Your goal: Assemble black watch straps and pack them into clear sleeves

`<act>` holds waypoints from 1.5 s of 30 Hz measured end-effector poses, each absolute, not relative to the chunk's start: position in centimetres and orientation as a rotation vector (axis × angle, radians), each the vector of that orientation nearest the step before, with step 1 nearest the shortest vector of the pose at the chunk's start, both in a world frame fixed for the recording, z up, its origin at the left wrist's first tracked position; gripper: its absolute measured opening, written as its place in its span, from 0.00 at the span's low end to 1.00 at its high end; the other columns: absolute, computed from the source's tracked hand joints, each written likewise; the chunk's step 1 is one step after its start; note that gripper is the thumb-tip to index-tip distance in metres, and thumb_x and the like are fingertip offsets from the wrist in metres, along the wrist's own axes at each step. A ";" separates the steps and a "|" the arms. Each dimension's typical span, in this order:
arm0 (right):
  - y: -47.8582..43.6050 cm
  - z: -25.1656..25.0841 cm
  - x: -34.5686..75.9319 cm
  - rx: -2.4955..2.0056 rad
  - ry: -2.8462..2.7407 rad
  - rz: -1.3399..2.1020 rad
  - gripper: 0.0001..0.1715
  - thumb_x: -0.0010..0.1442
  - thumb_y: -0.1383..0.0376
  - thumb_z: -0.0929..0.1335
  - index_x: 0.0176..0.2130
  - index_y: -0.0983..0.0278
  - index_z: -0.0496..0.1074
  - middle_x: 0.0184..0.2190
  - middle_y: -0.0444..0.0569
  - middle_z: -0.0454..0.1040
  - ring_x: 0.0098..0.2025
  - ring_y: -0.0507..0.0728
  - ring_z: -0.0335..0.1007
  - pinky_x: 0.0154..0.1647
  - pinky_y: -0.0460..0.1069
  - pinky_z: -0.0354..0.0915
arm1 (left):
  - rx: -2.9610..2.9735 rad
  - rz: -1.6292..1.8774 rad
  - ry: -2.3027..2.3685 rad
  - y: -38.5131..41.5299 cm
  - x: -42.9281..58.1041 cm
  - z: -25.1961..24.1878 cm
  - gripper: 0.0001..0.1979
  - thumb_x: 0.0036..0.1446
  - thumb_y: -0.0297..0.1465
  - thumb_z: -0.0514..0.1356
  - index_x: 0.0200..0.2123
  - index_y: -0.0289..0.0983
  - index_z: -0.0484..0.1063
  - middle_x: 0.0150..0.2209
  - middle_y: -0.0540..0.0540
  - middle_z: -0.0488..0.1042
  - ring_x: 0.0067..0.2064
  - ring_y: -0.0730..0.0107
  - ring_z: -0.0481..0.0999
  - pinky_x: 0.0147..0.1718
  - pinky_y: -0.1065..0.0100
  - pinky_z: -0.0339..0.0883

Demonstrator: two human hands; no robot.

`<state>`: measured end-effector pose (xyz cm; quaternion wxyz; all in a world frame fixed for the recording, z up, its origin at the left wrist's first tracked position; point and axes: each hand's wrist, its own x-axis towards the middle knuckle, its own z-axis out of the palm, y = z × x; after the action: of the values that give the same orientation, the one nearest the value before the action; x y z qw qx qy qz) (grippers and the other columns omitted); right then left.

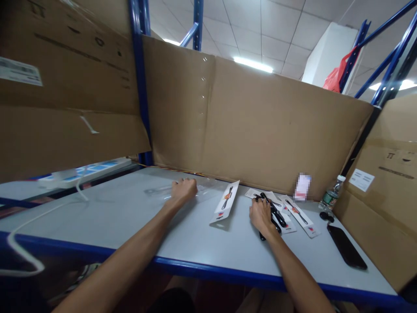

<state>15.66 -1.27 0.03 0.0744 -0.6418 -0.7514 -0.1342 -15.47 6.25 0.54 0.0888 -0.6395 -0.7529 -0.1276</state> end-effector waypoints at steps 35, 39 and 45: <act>-0.9 0.2 16.0 -1.933 -2.234 -0.408 0.17 0.69 0.64 0.64 0.54 0.67 0.72 0.50 0.60 0.77 0.54 0.65 0.73 0.56 0.55 0.59 | -1.945 -0.496 -2.225 5.7 -15.4 1.7 0.27 0.70 0.41 0.44 0.51 0.31 0.78 0.49 0.26 0.77 0.52 0.42 0.76 0.51 0.52 0.64; -1.1 0.4 16.0 -1.927 -2.238 -0.399 0.17 0.69 0.64 0.64 0.54 0.68 0.72 0.50 0.60 0.77 0.54 0.65 0.73 0.57 0.55 0.59 | -1.965 -0.419 -2.226 5.8 -15.5 1.6 0.22 0.68 0.37 0.49 0.51 0.33 0.78 0.51 0.27 0.76 0.56 0.42 0.73 0.52 0.52 0.63; -1.1 0.5 15.8 -1.947 -2.232 -0.384 0.17 0.68 0.64 0.64 0.54 0.68 0.72 0.50 0.61 0.77 0.54 0.64 0.73 0.56 0.55 0.59 | -1.916 -0.498 -2.164 5.3 -15.2 2.2 0.20 0.63 0.27 0.52 0.55 0.34 0.75 0.51 0.30 0.76 0.57 0.45 0.71 0.52 0.54 0.62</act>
<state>15.83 -1.15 0.52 0.0773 -0.6499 -0.7451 -0.1282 -15.23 5.25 2.20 0.1038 -0.6497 -0.7338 -0.1689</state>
